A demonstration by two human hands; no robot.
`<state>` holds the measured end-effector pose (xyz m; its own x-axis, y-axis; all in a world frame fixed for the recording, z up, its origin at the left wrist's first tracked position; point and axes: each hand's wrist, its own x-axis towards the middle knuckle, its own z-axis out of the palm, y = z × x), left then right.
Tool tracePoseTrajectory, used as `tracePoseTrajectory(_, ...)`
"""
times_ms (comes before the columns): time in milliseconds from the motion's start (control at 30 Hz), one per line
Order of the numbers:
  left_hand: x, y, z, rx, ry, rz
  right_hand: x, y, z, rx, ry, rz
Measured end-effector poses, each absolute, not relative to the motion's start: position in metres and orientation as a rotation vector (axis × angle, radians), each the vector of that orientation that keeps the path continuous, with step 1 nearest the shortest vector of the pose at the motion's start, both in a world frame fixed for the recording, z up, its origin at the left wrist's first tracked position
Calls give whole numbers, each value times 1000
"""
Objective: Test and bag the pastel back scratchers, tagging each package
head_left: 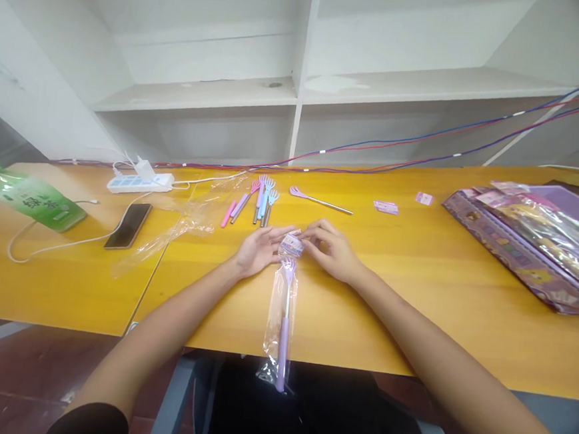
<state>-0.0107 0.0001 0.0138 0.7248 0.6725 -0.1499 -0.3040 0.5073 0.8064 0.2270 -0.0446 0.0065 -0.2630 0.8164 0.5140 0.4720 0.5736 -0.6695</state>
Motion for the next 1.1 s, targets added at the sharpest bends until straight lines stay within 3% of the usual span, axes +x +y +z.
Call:
tracePoseTrajectory(400,-9,-2,12,937,496,647,226,-51,10,-1057,-1999,653)
tracePoseTrajectory(700,-6,-3,0,1184,520,735,224,-39,-6,-1101,-1606,1029)
tracePoseTrajectory(967,-5,0,-4,1333,625,713,226,-46,9,-1054,-1829,652)
tracePoseTrajectory(1100,-5,1,-5,1400,642,714,228,-48,14,-976,-1950,623)
